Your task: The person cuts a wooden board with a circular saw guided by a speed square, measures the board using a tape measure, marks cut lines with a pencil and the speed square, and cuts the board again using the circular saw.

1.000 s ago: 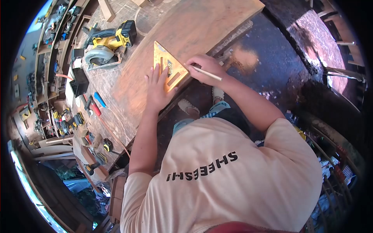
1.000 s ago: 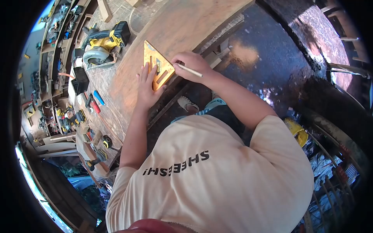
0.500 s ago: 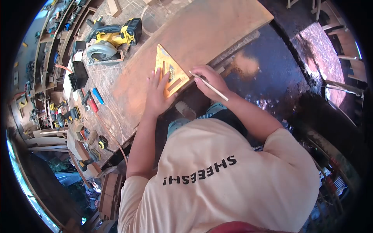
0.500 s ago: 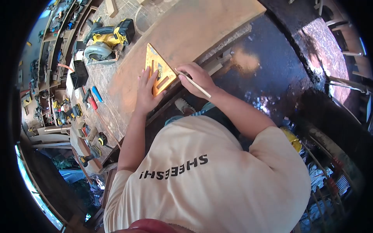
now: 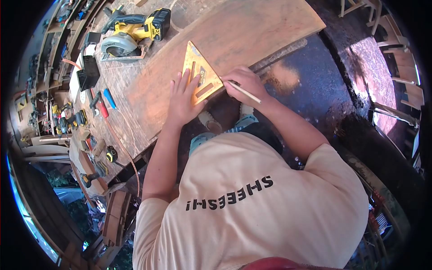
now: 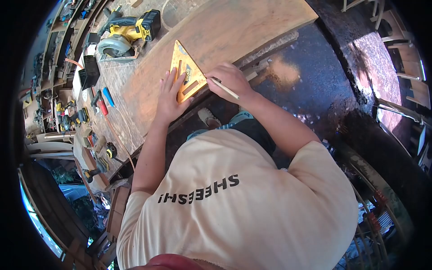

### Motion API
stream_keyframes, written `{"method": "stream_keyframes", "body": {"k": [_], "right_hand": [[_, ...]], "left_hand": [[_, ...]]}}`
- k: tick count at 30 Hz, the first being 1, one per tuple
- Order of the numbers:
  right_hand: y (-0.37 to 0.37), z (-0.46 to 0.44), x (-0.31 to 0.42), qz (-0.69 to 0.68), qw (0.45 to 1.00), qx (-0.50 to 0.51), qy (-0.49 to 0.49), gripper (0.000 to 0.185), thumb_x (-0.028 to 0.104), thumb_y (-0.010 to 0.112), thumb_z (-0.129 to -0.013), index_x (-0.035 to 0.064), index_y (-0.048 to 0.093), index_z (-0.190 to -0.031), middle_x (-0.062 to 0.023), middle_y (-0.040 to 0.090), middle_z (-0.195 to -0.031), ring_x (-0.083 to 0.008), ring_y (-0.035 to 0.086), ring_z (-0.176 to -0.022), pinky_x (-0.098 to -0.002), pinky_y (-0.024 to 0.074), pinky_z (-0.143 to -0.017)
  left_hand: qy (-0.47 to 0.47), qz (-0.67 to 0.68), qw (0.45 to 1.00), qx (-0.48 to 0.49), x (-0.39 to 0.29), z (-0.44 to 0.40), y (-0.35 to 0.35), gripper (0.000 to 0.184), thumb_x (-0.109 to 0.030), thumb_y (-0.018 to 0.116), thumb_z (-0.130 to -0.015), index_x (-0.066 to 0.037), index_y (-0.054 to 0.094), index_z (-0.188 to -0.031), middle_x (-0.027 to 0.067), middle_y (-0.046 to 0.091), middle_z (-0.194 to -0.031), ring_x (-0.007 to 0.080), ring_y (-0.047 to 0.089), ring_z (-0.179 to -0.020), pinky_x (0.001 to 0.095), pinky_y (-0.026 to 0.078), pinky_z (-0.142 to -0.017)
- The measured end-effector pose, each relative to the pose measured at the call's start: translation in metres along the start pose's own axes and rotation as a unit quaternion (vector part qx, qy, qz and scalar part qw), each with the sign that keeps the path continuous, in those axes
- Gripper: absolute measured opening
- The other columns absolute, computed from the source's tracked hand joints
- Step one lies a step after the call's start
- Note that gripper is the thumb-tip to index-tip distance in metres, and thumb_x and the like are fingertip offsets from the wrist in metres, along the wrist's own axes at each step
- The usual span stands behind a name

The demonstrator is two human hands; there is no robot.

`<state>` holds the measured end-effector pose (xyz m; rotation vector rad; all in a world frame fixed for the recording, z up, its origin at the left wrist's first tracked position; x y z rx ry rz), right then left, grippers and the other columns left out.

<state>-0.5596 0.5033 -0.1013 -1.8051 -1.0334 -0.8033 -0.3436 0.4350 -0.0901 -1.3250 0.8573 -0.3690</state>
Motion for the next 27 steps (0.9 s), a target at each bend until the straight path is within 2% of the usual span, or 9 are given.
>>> {"method": "stream_keyframes", "body": {"k": [15, 17, 27], "right_hand": [[0.003, 0.005, 0.003, 0.039, 0.999, 0.001, -0.034, 0.017, 0.01, 0.071, -0.077, 0.0037, 0.068, -0.093, -0.0104, 0.066, -0.089, -0.0304, 0.061, -0.09, -0.0393, 0.0497, -0.082], [0.003, 0.004, 0.002, 0.047, 0.998, 0.023, -0.021, 0.018, 0.008, 0.07, -0.079, 0.0045, 0.068, -0.097, -0.0093, 0.067, -0.095, -0.0293, 0.061, -0.095, -0.0387, 0.0503, -0.083], [0.002, 0.01, 0.001, 0.01, 1.0, 0.019, -0.02, 0.021, 0.007, 0.071, -0.079, 0.0031, 0.067, -0.1, -0.0105, 0.068, -0.098, -0.0309, 0.062, -0.102, -0.0383, 0.0501, -0.089]], "left_hand": [[0.002, -0.029, 1.0, 0.003, -0.003, -0.001, 0.001, 0.081, -0.031, 0.077, -0.077, -0.017, 0.041, -0.148, 0.0179, 0.027, -0.158, 0.0449, 0.025, -0.144, 0.0622, 0.019, -0.115], [0.002, -0.03, 1.0, 0.005, -0.003, 0.0, 0.001, 0.081, -0.031, 0.077, -0.077, -0.017, 0.041, -0.148, 0.0178, 0.027, -0.158, 0.0448, 0.025, -0.144, 0.0622, 0.019, -0.115], [0.004, -0.018, 1.0, 0.007, -0.005, 0.0, 0.0, 0.081, -0.028, 0.077, -0.077, -0.015, 0.04, -0.149, 0.019, 0.026, -0.158, 0.0451, 0.024, -0.144, 0.0619, 0.019, -0.115]]}}
Point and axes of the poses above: each hand's wrist, its own z-axis away from the middle knuckle, its own y-axis out of the palm, x = y × z, the point moved 4 cm from there along -z, towards the middle knuckle
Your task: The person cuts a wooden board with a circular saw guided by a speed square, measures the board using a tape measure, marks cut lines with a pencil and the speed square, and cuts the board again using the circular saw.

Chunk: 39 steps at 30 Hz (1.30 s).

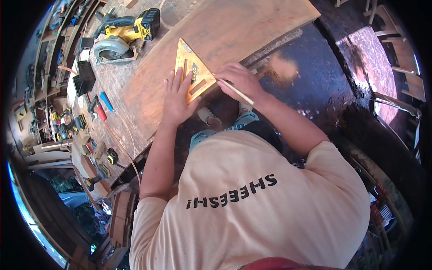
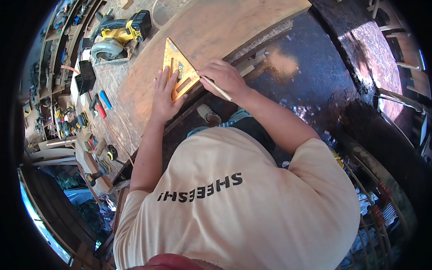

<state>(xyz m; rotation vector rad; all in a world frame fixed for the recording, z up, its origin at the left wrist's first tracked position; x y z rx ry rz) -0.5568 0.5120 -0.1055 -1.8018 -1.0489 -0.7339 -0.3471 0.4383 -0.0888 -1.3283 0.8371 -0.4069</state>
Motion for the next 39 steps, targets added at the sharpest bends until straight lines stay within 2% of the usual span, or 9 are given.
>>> {"method": "stream_keyframes", "body": {"k": [27, 30, 36, 39], "right_hand": [[-0.002, -0.001, 0.003, -0.003, 1.0, -0.015, -0.018, 0.019, 0.004, 0.071, -0.079, 0.0024, 0.067, -0.098, -0.0112, 0.068, -0.097, -0.0305, 0.063, -0.097, -0.0378, 0.0511, -0.085], [-0.006, -0.003, -0.001, 0.018, 0.999, -0.039, -0.016, 0.017, 0.01, 0.07, -0.081, 0.0055, 0.068, -0.097, -0.0099, 0.068, -0.093, -0.0296, 0.064, -0.091, -0.0389, 0.0521, -0.08], [-0.055, -0.006, -0.02, 0.013, 0.984, -0.147, 0.103, 0.018, 0.013, 0.069, -0.084, 0.0058, 0.07, -0.101, -0.0107, 0.07, -0.096, -0.0289, 0.065, -0.091, -0.0367, 0.0519, -0.081], [-0.063, -0.005, -0.026, 0.012, 0.986, -0.145, 0.085, 0.019, 0.012, 0.07, -0.083, 0.0052, 0.07, -0.101, -0.0102, 0.07, -0.097, -0.0282, 0.066, -0.092, -0.0358, 0.0521, -0.08]], "left_hand": [[0.012, -0.025, 1.0, 0.003, -0.001, 0.001, 0.0, 0.079, -0.033, 0.073, -0.081, -0.014, 0.038, -0.15, 0.0193, 0.026, -0.158, 0.0451, 0.025, -0.144, 0.0613, 0.02, -0.114], [0.01, -0.033, 0.999, 0.007, 0.0, 0.001, 0.0, 0.08, -0.033, 0.073, -0.081, -0.013, 0.038, -0.15, 0.0193, 0.026, -0.158, 0.0447, 0.024, -0.144, 0.0607, 0.021, -0.115], [0.012, -0.032, 0.999, 0.005, 0.003, 0.001, 0.002, 0.082, -0.034, 0.074, -0.078, -0.014, 0.038, -0.149, 0.0194, 0.028, -0.157, 0.0447, 0.025, -0.144, 0.0606, 0.02, -0.115], [0.013, -0.038, 0.999, 0.001, 0.001, 0.001, 0.002, 0.081, -0.034, 0.074, -0.079, -0.014, 0.038, -0.149, 0.0194, 0.028, -0.157, 0.045, 0.025, -0.143, 0.0604, 0.021, -0.114]]}}
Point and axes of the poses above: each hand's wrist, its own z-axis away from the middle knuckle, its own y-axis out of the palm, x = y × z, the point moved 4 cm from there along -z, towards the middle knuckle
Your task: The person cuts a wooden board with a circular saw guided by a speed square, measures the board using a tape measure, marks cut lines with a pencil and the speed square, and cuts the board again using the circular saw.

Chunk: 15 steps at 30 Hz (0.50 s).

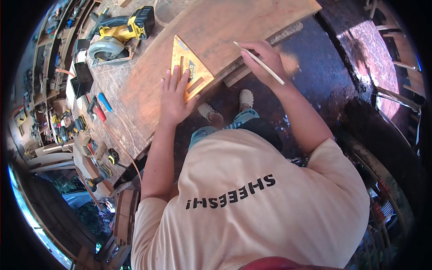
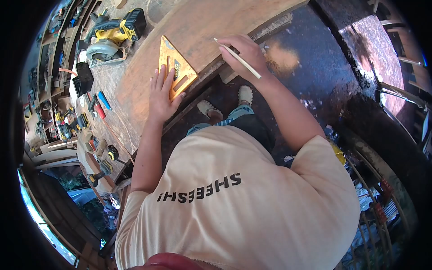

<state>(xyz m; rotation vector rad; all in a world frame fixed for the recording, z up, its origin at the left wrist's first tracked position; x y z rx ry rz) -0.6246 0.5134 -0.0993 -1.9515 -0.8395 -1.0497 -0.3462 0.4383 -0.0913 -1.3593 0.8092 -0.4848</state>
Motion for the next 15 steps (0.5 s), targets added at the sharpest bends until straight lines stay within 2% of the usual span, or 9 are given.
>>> {"method": "stream_keyframes", "body": {"k": [5, 9, 11, 15], "right_hand": [[0.013, 0.012, 0.006, -0.009, 0.999, 0.021, -0.04, 0.019, 0.011, 0.071, -0.083, 0.0058, 0.07, -0.101, -0.0096, 0.07, -0.097, -0.0284, 0.065, -0.092, -0.036, 0.0523, -0.08], [0.033, 0.022, 0.02, -0.036, 0.995, 0.086, -0.041, 0.018, 0.012, 0.071, -0.082, 0.0081, 0.069, -0.1, -0.0081, 0.069, -0.094, -0.0286, 0.065, -0.091, -0.0373, 0.053, -0.078], [0.042, 0.026, 0.024, -0.017, 0.991, 0.125, -0.043, 0.021, 0.009, 0.071, -0.081, 0.0059, 0.069, -0.102, -0.0083, 0.07, -0.098, -0.0264, 0.066, -0.09, -0.0349, 0.0529, -0.078], [0.056, 0.025, 0.022, 0.012, 0.987, 0.149, -0.061, 0.019, 0.011, 0.072, -0.081, 0.0067, 0.069, -0.099, -0.0072, 0.07, -0.095, -0.0281, 0.065, -0.087, -0.0366, 0.0525, -0.076]], "left_hand": [[-0.017, -0.016, 1.0, 0.005, -0.005, 0.001, 0.0, 0.08, -0.034, 0.072, -0.079, -0.014, 0.038, -0.149, 0.0195, 0.029, -0.156, 0.0457, 0.027, -0.142, 0.0602, 0.022, -0.114], [-0.022, -0.022, 1.0, 0.003, -0.006, 0.001, -0.001, 0.08, -0.034, 0.072, -0.08, -0.015, 0.038, -0.149, 0.0196, 0.029, -0.156, 0.0459, 0.027, -0.142, 0.0601, 0.023, -0.114], [-0.021, -0.018, 1.0, 0.002, -0.006, 0.001, -0.002, 0.08, -0.033, 0.072, -0.08, -0.015, 0.038, -0.15, 0.0196, 0.029, -0.156, 0.0459, 0.027, -0.142, 0.06, 0.023, -0.114], [-0.02, -0.019, 1.0, 0.005, -0.007, 0.001, -0.003, 0.079, -0.031, 0.072, -0.082, -0.013, 0.038, -0.15, 0.0194, 0.029, -0.157, 0.0452, 0.027, -0.143, 0.0588, 0.024, -0.114]]}}
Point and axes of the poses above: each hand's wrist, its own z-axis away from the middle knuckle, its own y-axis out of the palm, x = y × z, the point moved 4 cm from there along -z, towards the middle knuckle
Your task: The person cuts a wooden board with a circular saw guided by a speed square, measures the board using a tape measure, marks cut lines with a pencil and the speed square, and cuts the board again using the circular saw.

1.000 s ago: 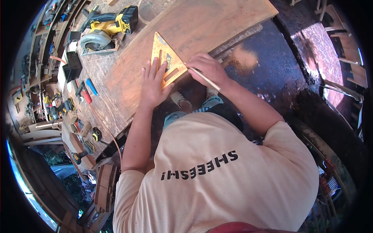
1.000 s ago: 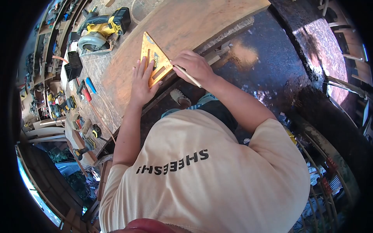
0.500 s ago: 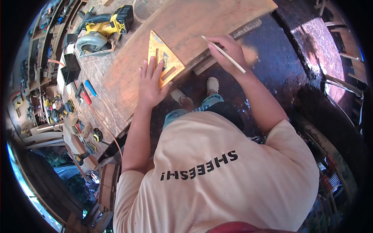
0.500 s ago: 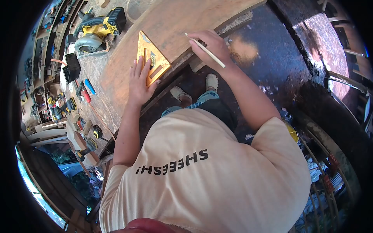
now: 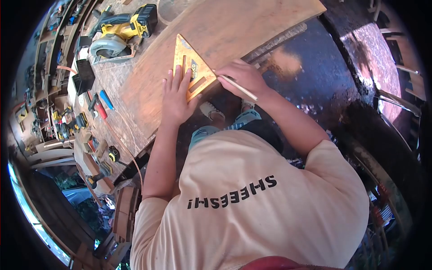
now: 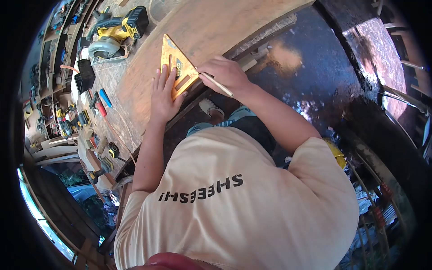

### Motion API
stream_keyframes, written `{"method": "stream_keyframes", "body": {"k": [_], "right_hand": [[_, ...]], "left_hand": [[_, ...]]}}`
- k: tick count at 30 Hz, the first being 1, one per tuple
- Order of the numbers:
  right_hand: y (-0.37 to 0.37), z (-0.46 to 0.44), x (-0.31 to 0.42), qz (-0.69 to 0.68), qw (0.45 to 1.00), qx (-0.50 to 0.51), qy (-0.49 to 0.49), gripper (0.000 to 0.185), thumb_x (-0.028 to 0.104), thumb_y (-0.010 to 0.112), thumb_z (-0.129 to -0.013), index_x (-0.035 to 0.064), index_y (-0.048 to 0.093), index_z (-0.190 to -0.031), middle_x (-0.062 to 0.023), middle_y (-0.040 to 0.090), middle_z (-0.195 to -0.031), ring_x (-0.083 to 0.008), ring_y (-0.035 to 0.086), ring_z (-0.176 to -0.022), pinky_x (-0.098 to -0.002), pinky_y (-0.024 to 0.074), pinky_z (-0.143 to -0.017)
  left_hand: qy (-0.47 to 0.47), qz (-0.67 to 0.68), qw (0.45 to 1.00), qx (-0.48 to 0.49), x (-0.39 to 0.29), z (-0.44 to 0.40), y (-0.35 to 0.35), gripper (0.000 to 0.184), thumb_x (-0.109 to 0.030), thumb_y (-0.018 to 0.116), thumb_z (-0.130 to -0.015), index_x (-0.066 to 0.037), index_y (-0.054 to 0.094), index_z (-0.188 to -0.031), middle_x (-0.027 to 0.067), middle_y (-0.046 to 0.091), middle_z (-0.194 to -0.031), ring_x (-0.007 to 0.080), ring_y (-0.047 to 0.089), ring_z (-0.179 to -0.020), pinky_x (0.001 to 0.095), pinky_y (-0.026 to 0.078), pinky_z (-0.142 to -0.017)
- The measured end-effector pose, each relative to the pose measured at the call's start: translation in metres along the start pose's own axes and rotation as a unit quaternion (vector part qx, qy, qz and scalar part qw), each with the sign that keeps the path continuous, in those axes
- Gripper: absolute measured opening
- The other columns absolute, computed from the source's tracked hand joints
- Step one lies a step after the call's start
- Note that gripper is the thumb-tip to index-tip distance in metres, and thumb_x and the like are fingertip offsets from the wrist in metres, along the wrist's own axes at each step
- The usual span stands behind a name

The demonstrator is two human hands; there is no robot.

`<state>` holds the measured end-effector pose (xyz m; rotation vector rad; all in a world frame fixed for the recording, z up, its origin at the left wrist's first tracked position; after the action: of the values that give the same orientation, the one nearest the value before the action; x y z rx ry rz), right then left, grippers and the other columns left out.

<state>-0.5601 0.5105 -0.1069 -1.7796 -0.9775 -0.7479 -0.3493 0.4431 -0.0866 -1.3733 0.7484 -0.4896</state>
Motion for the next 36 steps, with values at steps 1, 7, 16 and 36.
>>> {"method": "stream_keyframes", "body": {"k": [1, 7, 16, 36], "right_hand": [[0.001, -0.001, 0.0, 0.0, 1.0, 0.001, -0.002, 0.019, 0.011, 0.072, -0.081, 0.0067, 0.069, -0.099, -0.0072, 0.07, -0.095, -0.0281, 0.065, -0.087, -0.0366, 0.0525, -0.076], [0.002, -0.004, 0.002, -0.005, 0.999, -0.008, -0.031, 0.016, 0.011, 0.071, -0.081, 0.0055, 0.067, -0.095, -0.0092, 0.067, -0.089, -0.0291, 0.064, -0.082, -0.0377, 0.0527, -0.072], [0.01, -0.025, 0.0, 0.027, 0.999, -0.018, -0.008, 0.014, 0.013, 0.069, -0.084, 0.0076, 0.067, -0.097, -0.0109, 0.068, -0.087, -0.0315, 0.065, -0.082, -0.0395, 0.0521, -0.072], [0.029, -0.088, -0.019, 0.002, 0.989, 0.086, 0.122, 0.021, 0.024, 0.063, -0.088, 0.0084, 0.07, -0.099, -0.0138, 0.07, -0.091, -0.0351, 0.066, -0.086, -0.0424, 0.0519, -0.077]], "left_hand": [[-0.002, 0.0, 1.0, -0.001, 0.0, 0.0, 0.0, 0.079, -0.031, 0.072, -0.082, -0.013, 0.038, -0.15, 0.0194, 0.029, -0.157, 0.0452, 0.027, -0.143, 0.0588, 0.024, -0.114], [-0.006, 0.017, 1.0, 0.004, 0.002, 0.001, 0.001, 0.078, -0.031, 0.071, -0.083, -0.014, 0.037, -0.151, 0.019, 0.026, -0.158, 0.045, 0.025, -0.144, 0.0598, 0.022, -0.114], [-0.013, 0.019, 1.0, 0.015, 0.002, 0.001, 0.001, 0.079, -0.031, 0.071, -0.083, -0.014, 0.035, -0.151, 0.0185, 0.024, -0.159, 0.0453, 0.022, -0.145, 0.0611, 0.018, -0.115], [-0.038, 0.046, 0.998, 0.028, 0.003, -0.001, -0.009, 0.081, -0.032, 0.072, -0.08, -0.017, 0.035, -0.151, 0.0174, 0.026, -0.158, 0.0448, 0.023, -0.144, 0.0609, 0.019, -0.115]]}}
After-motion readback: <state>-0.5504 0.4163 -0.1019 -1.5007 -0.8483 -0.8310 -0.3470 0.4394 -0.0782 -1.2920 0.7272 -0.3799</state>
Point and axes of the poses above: each hand's wrist, its own z-axis away from the middle knuckle, its own y-axis out of the palm, x = y × z, the point moved 4 cm from there along -z, towards the middle knuckle
